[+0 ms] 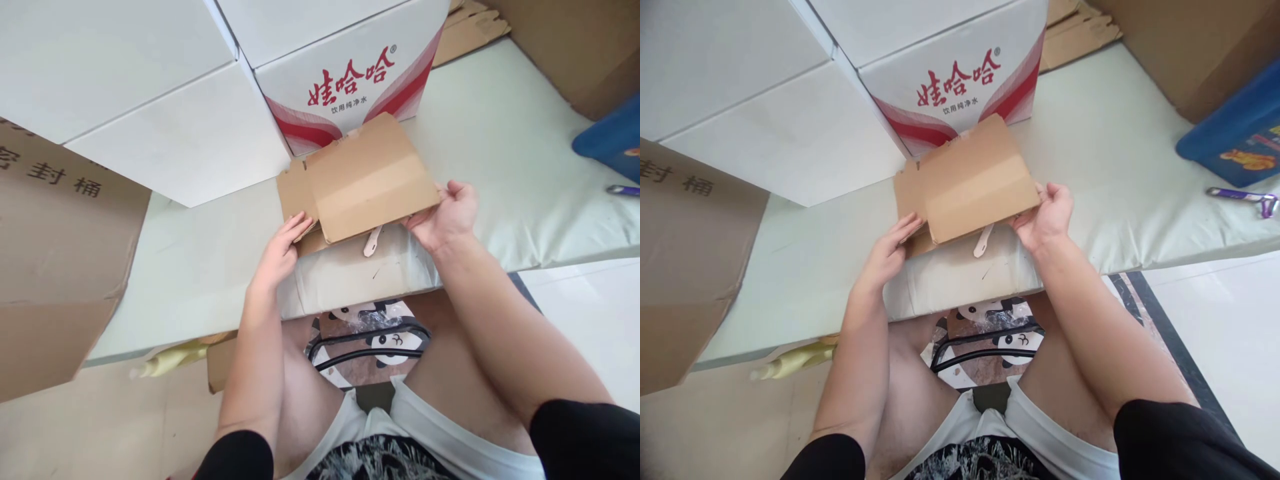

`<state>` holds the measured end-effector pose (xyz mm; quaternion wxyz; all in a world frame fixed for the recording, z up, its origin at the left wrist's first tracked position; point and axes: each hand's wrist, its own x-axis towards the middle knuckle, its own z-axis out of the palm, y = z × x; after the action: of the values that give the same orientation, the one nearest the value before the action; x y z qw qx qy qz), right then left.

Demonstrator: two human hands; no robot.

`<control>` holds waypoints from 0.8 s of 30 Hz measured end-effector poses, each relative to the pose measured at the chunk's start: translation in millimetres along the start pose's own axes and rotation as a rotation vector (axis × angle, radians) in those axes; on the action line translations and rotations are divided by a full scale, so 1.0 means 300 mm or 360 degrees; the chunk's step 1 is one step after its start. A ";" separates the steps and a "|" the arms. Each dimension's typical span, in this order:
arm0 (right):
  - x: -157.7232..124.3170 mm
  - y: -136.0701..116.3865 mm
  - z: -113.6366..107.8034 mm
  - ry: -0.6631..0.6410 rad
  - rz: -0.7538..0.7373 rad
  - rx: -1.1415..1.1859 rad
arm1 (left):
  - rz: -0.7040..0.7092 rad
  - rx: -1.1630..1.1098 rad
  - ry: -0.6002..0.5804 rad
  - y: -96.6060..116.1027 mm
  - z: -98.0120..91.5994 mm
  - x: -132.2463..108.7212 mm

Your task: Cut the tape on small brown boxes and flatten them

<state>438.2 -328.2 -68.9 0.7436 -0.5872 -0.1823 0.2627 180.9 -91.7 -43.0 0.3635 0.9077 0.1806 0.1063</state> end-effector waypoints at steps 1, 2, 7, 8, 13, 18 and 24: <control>-0.003 -0.018 -0.007 0.0019 0.0073 0.0018 | -0.0047 0.0007 0.0002 -0.008 -0.012 -0.003; -0.007 -0.035 -0.012 0.0047 0.0158 0.0025 | -0.0092 0.0012 0.0001 -0.013 -0.026 -0.006; -0.036 -0.068 -0.013 -0.0070 0.0472 -0.0097 | -0.0125 0.0000 -0.0370 0.012 -0.086 -0.036; -0.044 -0.067 -0.006 -0.0121 0.0500 -0.0111 | -0.0117 0.0002 -0.0482 0.023 -0.089 -0.040; -0.073 -0.083 0.041 -0.0160 0.0440 -0.0034 | -0.0268 -0.0157 -0.0162 0.042 -0.057 -0.034; -0.092 -0.116 0.055 -0.0337 0.0231 -0.0017 | -0.0560 -0.0822 0.0845 0.035 -0.048 -0.007; -0.139 -0.147 0.063 -0.0695 0.0323 -0.0499 | -0.0656 -0.0880 0.1031 0.057 -0.079 0.002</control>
<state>401.9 -346.2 -20.0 0.5569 -0.6397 -0.3168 0.4245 178.0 -88.1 -14.2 0.5299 0.6423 0.4260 0.3538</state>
